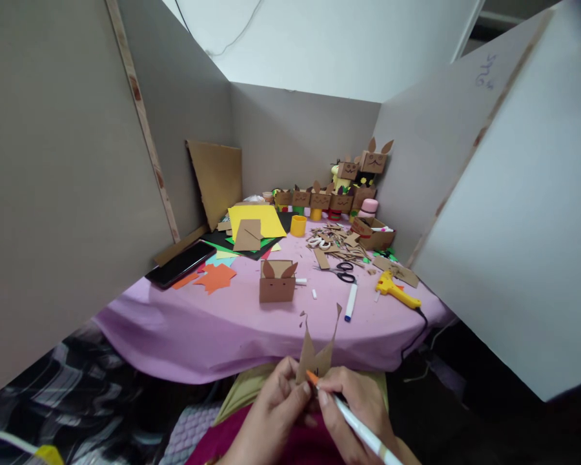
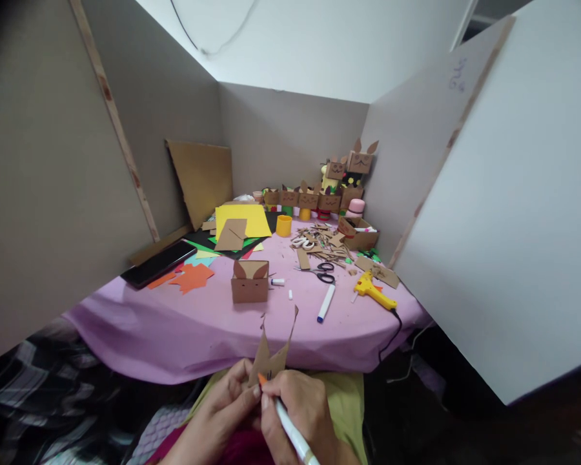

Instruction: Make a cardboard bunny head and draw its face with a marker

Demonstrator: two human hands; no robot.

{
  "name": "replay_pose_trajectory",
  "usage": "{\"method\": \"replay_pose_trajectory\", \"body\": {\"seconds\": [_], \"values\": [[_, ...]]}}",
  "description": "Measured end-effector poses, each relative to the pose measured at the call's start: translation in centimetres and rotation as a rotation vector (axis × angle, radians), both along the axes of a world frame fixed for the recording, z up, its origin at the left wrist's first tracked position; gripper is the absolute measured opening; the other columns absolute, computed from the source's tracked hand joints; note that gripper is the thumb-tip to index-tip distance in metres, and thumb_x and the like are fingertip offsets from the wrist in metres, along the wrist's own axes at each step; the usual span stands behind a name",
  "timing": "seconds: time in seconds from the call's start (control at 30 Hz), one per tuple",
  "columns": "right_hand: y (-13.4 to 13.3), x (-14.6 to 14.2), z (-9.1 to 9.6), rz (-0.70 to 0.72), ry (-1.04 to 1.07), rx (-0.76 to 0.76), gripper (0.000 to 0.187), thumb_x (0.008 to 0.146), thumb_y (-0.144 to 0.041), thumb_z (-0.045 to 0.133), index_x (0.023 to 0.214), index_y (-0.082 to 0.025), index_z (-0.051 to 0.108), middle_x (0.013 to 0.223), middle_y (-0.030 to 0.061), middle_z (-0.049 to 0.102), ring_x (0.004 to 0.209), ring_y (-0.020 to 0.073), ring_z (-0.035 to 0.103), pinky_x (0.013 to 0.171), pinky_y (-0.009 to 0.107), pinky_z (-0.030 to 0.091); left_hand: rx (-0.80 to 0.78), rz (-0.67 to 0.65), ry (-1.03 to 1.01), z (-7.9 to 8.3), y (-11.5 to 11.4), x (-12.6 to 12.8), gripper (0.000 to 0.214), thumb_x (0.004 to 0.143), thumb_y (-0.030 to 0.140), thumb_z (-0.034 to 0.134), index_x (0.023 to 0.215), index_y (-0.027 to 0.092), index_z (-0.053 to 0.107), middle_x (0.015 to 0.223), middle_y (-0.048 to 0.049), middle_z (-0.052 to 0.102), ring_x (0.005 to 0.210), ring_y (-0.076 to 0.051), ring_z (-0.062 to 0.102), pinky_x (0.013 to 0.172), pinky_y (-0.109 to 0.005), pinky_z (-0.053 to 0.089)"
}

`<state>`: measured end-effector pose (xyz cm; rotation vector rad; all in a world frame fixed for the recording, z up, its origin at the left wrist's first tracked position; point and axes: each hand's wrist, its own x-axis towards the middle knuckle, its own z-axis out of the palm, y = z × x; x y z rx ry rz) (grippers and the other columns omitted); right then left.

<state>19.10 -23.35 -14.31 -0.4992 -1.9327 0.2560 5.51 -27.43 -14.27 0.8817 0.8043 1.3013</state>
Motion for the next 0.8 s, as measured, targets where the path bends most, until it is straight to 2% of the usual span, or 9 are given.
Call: {"method": "replay_pose_trajectory", "body": {"seconds": [0.17,0.37,0.53,0.8], "values": [[-0.1,0.2,0.4,-0.02,-0.047,-0.015,0.011,0.082,-0.013,0.046,0.085,-0.019,0.055,0.063,0.0002,0.061,0.052,0.0112,0.058,0.053,0.021,0.043,-0.004,-0.003,0.01,-0.1,-0.1,0.0,0.026,0.079,0.036,0.065,0.075,0.016,0.049,0.067,0.005,0.053,0.06,-0.008,0.049,0.057,-0.02,0.041],[-0.3,0.4,0.7,-0.035,-0.054,-0.042,0.01,0.084,-0.014,0.046,0.086,-0.02,0.054,0.065,0.0001,0.063,0.053,0.0116,0.06,0.054,0.021,0.044,-0.014,-0.027,-0.003,0.1,-0.1,0.0,0.021,0.081,0.033,0.063,0.084,0.017,0.05,0.071,0.0041,0.058,0.06,-0.008,0.053,0.058,-0.02,0.043],[0.0,0.1,1.0,-0.041,-0.079,-0.005,0.011,0.083,-0.011,0.046,0.085,-0.018,0.054,0.061,0.001,0.063,0.05,0.0116,0.06,0.052,0.02,0.045,-0.03,-0.038,-0.055,0.3,0.1,0.1,0.024,0.078,0.034,0.067,0.083,0.017,0.05,0.058,0.0073,0.056,0.052,-0.005,0.049,0.051,-0.016,0.038],[0.0,-0.2,1.3,0.024,-0.073,0.039,0.013,0.079,-0.009,0.044,0.078,-0.018,0.053,0.053,-0.0001,0.057,0.043,0.0106,0.054,0.046,0.019,0.041,-0.046,-0.016,-0.109,0.2,0.0,0.2,0.027,0.076,0.035,0.069,0.085,0.017,0.051,0.062,0.0051,0.061,0.053,-0.005,0.053,0.053,-0.017,0.04]]}}
